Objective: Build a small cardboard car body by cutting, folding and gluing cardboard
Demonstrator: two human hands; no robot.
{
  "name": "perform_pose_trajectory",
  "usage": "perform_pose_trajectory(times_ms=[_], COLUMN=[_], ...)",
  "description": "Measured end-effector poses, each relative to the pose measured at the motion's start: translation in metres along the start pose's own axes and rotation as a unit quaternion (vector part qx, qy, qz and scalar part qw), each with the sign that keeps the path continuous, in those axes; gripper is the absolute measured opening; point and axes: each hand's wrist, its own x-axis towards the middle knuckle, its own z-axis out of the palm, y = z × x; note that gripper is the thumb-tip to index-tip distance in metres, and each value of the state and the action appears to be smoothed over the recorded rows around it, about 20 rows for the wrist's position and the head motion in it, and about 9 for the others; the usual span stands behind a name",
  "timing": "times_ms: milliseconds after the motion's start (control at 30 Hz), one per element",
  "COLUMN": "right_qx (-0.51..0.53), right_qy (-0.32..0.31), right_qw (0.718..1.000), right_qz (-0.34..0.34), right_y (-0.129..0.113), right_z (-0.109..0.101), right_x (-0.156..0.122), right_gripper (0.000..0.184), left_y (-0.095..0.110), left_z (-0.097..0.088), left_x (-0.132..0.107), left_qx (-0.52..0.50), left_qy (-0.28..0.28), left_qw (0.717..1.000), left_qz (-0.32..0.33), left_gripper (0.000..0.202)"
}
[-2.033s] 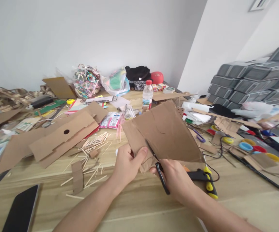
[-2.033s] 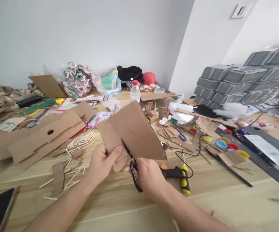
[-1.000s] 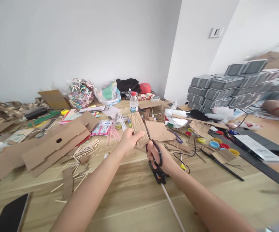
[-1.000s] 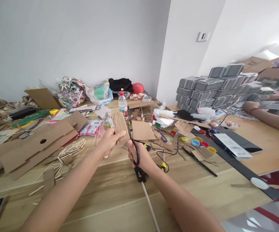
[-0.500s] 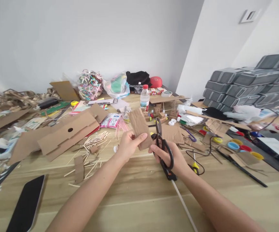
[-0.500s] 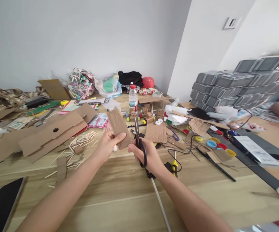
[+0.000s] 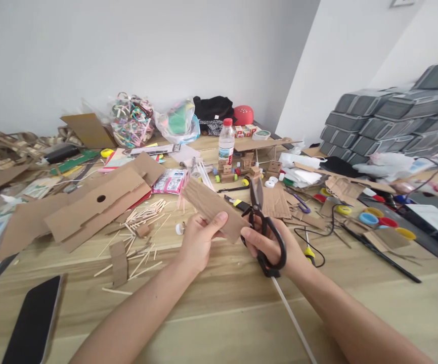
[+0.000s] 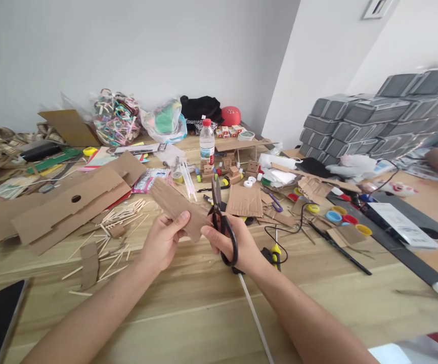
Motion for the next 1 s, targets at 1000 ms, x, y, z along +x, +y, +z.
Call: perform_pose_trajectory(times_ms=[1000], right_qx=[-0.020], right_qy=[0.161], right_qw=[0.987], right_qz=[0.005], right_y=[0.002], right_z=[-0.031], right_x=[0.012], right_gripper=[0.049], left_y=[0.005], left_z=[0.005], left_x=[-0.005], left_qx=[-0.206], left_qy=[0.205], left_qw=[0.957], left_qz=[-0.017], left_gripper=[0.027])
